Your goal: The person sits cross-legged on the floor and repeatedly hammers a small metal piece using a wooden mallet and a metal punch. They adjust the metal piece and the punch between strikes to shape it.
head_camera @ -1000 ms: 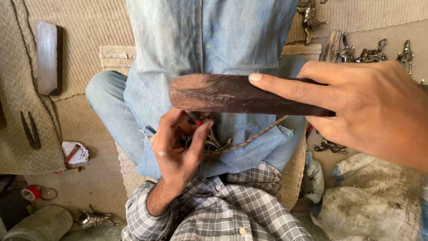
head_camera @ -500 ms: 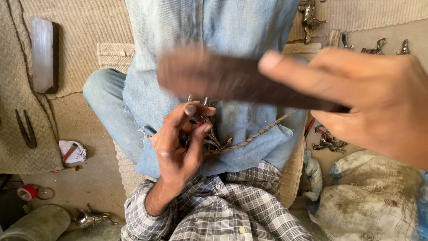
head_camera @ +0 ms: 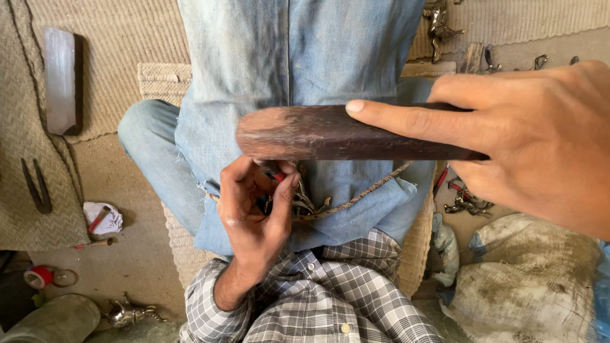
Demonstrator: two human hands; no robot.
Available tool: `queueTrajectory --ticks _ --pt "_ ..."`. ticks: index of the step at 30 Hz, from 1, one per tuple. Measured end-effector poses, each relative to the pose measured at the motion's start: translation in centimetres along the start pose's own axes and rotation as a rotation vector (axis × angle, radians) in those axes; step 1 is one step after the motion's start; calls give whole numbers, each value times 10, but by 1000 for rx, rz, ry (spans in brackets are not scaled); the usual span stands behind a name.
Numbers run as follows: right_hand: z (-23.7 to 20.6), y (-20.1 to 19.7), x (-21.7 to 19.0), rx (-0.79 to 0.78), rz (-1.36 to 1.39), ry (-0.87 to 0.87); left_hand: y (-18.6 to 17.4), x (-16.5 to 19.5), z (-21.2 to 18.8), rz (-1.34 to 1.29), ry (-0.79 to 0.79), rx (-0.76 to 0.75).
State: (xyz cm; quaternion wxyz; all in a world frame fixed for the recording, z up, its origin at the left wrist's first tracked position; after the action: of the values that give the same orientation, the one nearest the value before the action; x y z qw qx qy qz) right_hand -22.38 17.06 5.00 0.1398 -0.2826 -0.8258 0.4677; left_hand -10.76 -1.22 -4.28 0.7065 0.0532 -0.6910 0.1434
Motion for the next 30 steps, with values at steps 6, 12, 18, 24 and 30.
queueTrajectory --ticks 6,12,18,24,30 --pt "-3 -6 -7 50 -8 -28 -1 -7 -3 -72 -27 19" --pt "-6 -15 -11 95 -10 -47 0 -10 -4 -116 -10 3" --pt "-8 -20 -16 154 56 -34 -1 -15 -8 -140 -8 10" --pt "-12 -13 -19 194 40 -44 -2 -14 -8 -177 12 -17" --pt "-25 -11 -11 257 -25 -29 1 -7 -8 -88 51 -31"
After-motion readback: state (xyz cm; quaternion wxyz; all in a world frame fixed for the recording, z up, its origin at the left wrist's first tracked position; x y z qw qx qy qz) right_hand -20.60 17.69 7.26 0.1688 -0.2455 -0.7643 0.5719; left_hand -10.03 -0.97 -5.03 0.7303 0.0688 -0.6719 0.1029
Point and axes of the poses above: each hand's wrist, its own z-axis towards the middle knuckle, its own y-axis out of the palm, x = y × z, the point moved 10 cm from there along z, towards the middle knuckle, and after that the axes turned 2 degrees about z, right-handed, at the moved point
